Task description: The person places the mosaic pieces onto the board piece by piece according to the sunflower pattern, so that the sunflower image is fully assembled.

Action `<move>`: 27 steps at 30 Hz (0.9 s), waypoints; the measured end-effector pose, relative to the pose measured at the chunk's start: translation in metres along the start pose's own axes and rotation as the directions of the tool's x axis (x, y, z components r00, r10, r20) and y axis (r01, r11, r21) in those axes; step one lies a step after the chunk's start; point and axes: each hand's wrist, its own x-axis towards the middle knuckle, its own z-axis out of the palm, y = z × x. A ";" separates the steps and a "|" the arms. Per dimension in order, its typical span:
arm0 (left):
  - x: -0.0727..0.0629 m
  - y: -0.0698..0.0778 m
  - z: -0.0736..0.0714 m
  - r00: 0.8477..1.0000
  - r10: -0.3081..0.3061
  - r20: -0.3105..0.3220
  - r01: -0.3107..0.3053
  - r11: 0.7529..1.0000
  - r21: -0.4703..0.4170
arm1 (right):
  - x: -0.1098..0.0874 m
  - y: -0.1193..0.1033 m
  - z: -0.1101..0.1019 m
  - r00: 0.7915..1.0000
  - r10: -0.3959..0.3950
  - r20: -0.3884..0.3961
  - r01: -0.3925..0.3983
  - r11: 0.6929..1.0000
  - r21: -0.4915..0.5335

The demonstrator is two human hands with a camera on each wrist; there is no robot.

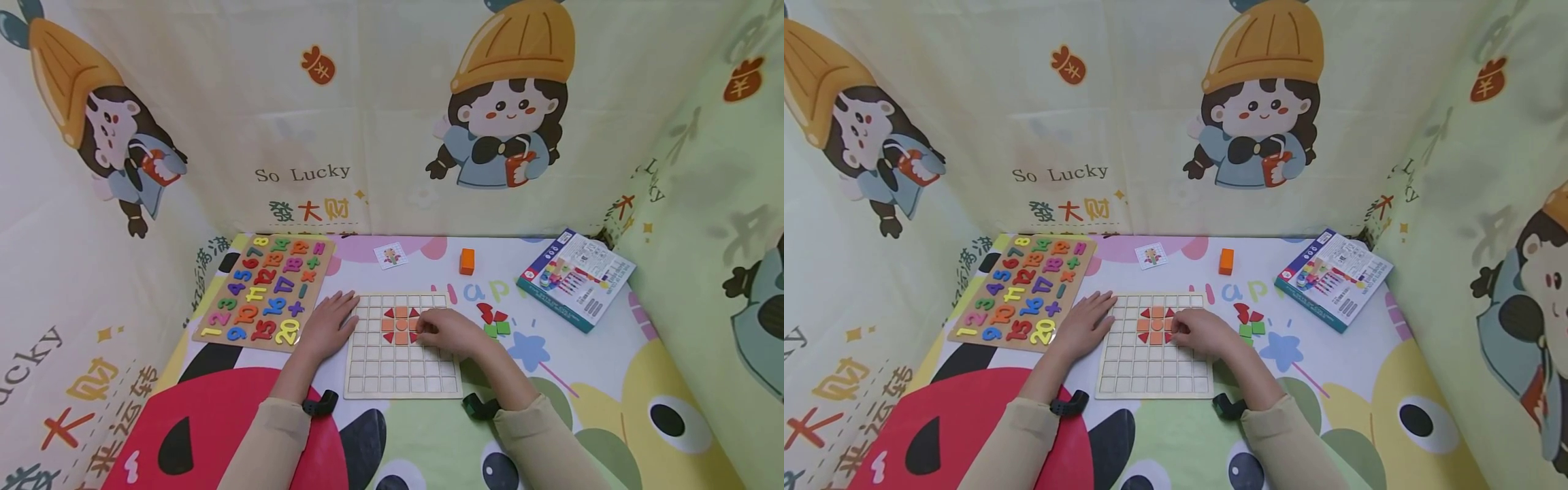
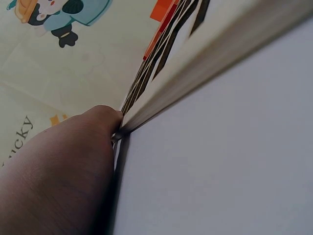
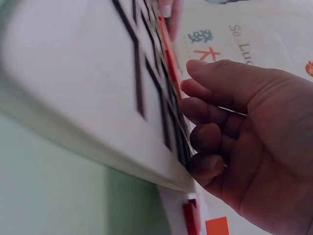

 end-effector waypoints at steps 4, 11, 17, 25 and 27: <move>0.000 -0.001 0.001 1.000 -0.001 0.001 0.001 1.000 0.003 | -0.003 0.000 -0.008 1.000 0.030 -0.007 -0.030 0.999 0.035; 0.001 -0.001 0.001 1.000 -0.001 -0.002 0.001 1.000 0.001 | -0.014 0.010 -0.030 0.998 0.065 -0.026 -0.063 0.997 0.050; 0.001 -0.001 0.001 1.000 0.002 -0.005 -0.002 1.000 0.000 | -0.026 0.030 -0.046 0.995 0.095 -0.025 -0.093 0.993 0.073; 0.000 -0.002 0.002 1.000 0.003 -0.007 -0.003 1.000 0.001 | -0.050 0.065 -0.065 0.988 0.143 -0.066 -0.140 0.989 0.049; 0.000 -0.002 0.002 1.000 0.005 -0.008 -0.005 1.000 0.000 | -0.057 0.075 -0.069 0.985 0.157 -0.072 -0.153 0.986 0.063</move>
